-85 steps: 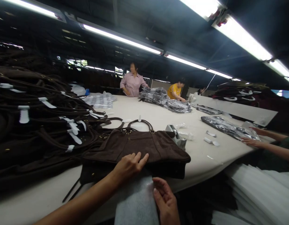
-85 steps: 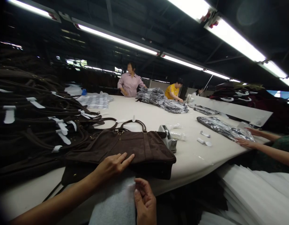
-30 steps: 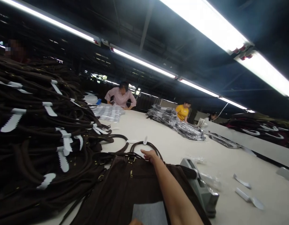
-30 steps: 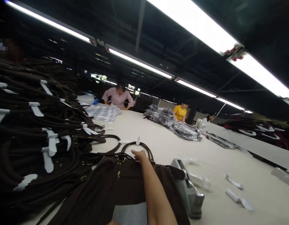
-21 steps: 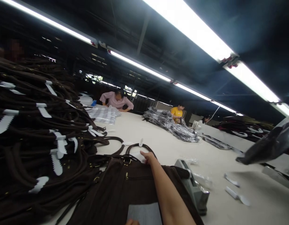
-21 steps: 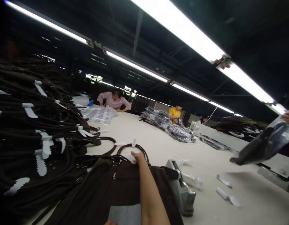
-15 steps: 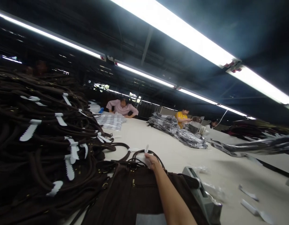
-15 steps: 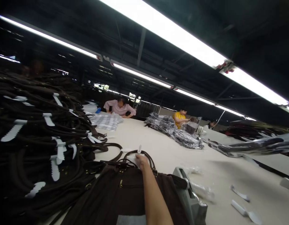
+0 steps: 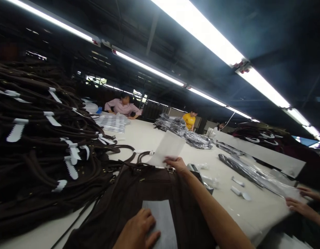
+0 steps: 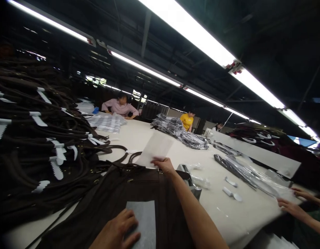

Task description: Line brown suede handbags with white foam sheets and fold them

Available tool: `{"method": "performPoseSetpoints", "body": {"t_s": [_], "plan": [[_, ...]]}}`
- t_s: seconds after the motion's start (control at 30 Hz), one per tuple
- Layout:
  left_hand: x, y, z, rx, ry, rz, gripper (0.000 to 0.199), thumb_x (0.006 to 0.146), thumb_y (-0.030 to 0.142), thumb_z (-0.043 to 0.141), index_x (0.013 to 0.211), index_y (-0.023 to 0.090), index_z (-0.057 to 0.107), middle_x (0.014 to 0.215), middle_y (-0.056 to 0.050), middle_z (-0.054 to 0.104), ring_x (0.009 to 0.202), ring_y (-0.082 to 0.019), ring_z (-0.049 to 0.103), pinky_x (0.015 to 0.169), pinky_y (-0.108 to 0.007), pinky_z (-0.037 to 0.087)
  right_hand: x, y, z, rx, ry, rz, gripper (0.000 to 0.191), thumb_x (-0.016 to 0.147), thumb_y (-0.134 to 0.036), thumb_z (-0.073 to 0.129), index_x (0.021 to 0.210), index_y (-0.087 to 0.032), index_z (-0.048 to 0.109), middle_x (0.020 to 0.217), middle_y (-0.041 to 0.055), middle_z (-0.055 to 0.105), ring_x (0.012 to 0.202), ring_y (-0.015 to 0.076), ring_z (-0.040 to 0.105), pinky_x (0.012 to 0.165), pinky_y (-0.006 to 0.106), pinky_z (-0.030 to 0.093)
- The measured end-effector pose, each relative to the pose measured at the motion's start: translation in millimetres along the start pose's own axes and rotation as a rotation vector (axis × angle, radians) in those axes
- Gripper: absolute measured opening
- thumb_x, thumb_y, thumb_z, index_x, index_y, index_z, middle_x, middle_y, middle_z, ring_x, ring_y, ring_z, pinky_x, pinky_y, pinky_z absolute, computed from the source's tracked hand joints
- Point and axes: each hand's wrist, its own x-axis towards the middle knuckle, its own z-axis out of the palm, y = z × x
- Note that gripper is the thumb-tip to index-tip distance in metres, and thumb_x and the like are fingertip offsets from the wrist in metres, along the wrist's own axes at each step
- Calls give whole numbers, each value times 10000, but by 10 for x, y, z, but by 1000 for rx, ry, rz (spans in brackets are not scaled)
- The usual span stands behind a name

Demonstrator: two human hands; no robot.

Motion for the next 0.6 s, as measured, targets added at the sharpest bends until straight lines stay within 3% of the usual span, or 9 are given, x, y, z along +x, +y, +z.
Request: {"method": "performPoseSetpoints", "body": {"t_s": [0.13,0.23,0.3,0.37,0.43,0.6], "plan": [[1,70,-69,-65,5,-93,131,854,255,581,973,224,624,1118,-46,583,1029,-193,578,877,-305,477,-655,381,-22,-220,-69,21,216,538,-215,847,701,-125,736,731,59,723,694,198,626,709,327,478],[11,91,-33,58,117,-216,289,864,225,522,1139,152,568,1261,-126,521,1181,-257,491,978,-371,426,-1090,603,61,-588,-65,-146,70,690,-163,746,755,-189,746,855,42,737,839,210,621,800,334,476],[15,108,-24,167,145,-310,441,873,266,506,1269,73,487,1293,-186,503,1211,-302,461,1008,-414,388,-1284,647,136,-758,-34,-282,85,792,-171,666,802,-211,741,924,34,733,917,201,589,854,328,460],[24,130,-55,234,106,-377,556,878,354,506,1311,12,442,1241,-217,539,1170,-336,483,995,-450,373,-1381,640,191,-823,-18,-374,125,860,-197,605,844,-213,727,944,32,723,921,186,572,871,315,449],[43,151,-119,227,36,-409,536,867,405,511,1248,27,501,1140,-195,600,1097,-337,527,953,-452,383,-1398,638,208,-846,15,-396,155,893,-224,567,834,-204,709,898,35,708,878,176,574,863,308,448],[127,154,-204,160,-42,-418,260,825,360,548,967,150,609,951,-106,656,974,-289,597,856,-391,428,-1297,745,177,-749,103,-218,151,845,-301,616,879,-177,696,878,57,686,832,196,602,805,304,462]]}}
